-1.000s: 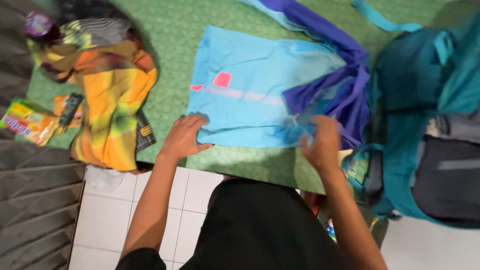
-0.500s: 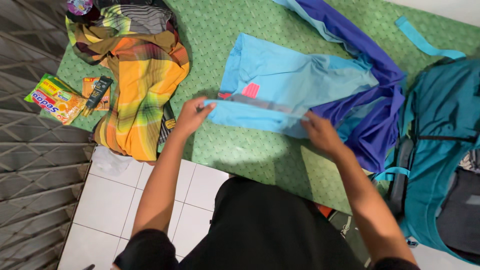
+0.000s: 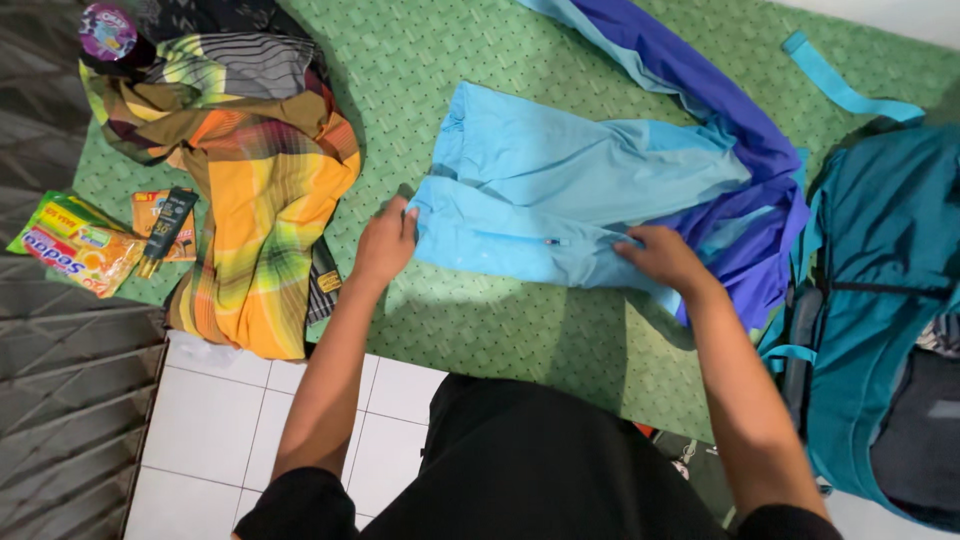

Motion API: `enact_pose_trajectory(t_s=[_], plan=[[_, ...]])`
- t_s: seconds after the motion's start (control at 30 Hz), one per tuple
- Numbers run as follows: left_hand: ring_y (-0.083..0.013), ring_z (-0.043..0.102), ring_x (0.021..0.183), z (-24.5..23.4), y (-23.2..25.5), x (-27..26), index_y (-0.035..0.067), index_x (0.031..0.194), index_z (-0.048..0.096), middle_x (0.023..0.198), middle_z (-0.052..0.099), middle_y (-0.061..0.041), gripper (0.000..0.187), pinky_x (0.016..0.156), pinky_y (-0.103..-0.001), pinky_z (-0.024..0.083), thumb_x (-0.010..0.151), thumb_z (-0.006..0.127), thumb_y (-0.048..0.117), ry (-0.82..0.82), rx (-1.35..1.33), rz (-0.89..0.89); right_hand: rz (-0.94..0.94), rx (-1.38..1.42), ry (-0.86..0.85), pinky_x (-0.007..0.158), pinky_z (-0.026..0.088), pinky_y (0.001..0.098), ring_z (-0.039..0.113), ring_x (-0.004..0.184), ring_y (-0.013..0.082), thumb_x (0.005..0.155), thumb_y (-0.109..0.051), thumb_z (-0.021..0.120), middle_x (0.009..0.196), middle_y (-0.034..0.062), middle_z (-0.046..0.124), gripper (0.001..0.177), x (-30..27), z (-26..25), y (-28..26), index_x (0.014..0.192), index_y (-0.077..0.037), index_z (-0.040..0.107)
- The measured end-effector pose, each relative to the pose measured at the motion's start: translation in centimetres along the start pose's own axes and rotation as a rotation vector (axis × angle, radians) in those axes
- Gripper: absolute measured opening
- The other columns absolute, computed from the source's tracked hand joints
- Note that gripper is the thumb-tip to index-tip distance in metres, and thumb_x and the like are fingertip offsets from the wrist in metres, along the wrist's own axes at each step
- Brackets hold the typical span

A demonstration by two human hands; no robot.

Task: The person folds a light blue and purple jacket, then a plaid shirt, and finally a dark patterned cloth on a green mat. Each item is folded into a compact bundle and placed into a teal backpack.

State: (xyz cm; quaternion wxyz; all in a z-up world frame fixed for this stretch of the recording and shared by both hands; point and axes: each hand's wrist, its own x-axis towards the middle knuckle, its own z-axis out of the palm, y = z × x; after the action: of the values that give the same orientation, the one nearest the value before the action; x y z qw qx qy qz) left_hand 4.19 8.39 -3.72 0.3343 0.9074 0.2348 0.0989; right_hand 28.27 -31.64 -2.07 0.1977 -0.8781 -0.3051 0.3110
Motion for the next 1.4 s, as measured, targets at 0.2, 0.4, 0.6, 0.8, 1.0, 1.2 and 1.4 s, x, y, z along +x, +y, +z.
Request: enact_pose_trajectory(t_s=[0.2,0.4,0.6,0.8,1.0,1.2,1.4], plan=[[-0.0458,0.061,0.111,-1.3,5.0,-1.8,0.006,0.128,0.053,0.119,0.063,-0.025,0.032,0.093,-0.055,0.048,0.103,0.057,0.024,0.187,0.126,0.072,-0.128,0.047,0.113,0.077,0.053,0.0444,0.07,0.09,0.0393,0.077,-0.036,0.081,0.099,0.0243,0.072,0.05,-2.2,0.1,-0.8,0.109,0.001,0.068],[-0.0395,0.043,0.142,1.7,9.6,-3.8,0.013,0.142,0.055,0.152,0.047,-0.022,0.052,0.113,-0.056,0.034,0.094,0.067,0.03,0.024,0.271,0.443,0.105,0.05,0.162,0.075,0.053,0.0452,0.07,0.085,0.0415,0.093,-0.029,0.068,0.09,0.0229,0.072,0.029,-4.3,1.0,-2.8,0.111,-0.007,0.073],[-0.0449,0.047,0.129,1.2,8.0,-3.6,0.0,0.138,0.053,0.14,0.049,-0.025,0.054,0.107,-0.054,0.039,0.093,0.073,0.022,0.25,0.161,0.267,0.138,0.166,0.214,0.077,0.054,0.0421,0.073,0.085,0.0367,0.094,-0.031,0.068,0.09,0.0201,0.074,0.031,-8.0,0.1,-2.8,0.115,-0.009,0.074],[-0.0364,0.06,0.096,0.7,6.3,-4.9,0.006,0.099,0.063,0.1,0.065,-0.014,0.016,0.086,-0.047,0.048,0.094,0.076,0.014,0.237,-0.061,0.177,-0.179,0.223,0.301,0.082,0.054,0.0412,0.073,0.099,0.0342,0.092,-0.031,0.075,0.11,0.0181,0.075,0.042,-7.6,0.6,-5.0,0.125,-0.006,0.068],[-0.0318,0.065,0.083,0.8,6.3,-4.8,0.001,0.107,0.063,0.089,0.067,-0.014,0.038,0.072,-0.041,0.051,0.083,0.083,0.022,0.203,-0.201,-0.082,-0.023,0.154,0.187,0.083,0.054,0.0385,0.072,0.092,0.0325,0.092,-0.029,0.074,0.103,0.0163,0.075,0.032,-6.0,1.9,-6.8,0.114,-0.005,0.075],[-0.0278,0.064,0.083,0.7,5.4,-4.9,0.002,0.096,0.066,0.088,0.066,-0.013,0.033,0.079,-0.037,0.053,0.082,0.086,0.024,-0.06,-0.308,-0.082,-0.347,0.241,0.177,0.085,0.054,0.0382,0.07,0.097,0.0336,0.083,-0.017,0.072,0.108,0.0157,0.072,0.027,-8.8,1.7,-6.1,0.102,0.001,0.071],[-0.0238,0.061,0.101,-3.8,2.8,-11.9,0.006,0.094,0.069,0.102,0.065,-0.01,0.032,0.089,-0.035,0.05,0.077,0.088,0.024,-0.168,-0.393,0.026,-0.517,0.013,0.113,0.102,0.048,0.045,0.062,0.122,0.035,0.077,-0.018,0.074,0.123,0.0128,0.073,0.013,-12.0,2.5,-6.1,0.084,-0.007,0.076]])
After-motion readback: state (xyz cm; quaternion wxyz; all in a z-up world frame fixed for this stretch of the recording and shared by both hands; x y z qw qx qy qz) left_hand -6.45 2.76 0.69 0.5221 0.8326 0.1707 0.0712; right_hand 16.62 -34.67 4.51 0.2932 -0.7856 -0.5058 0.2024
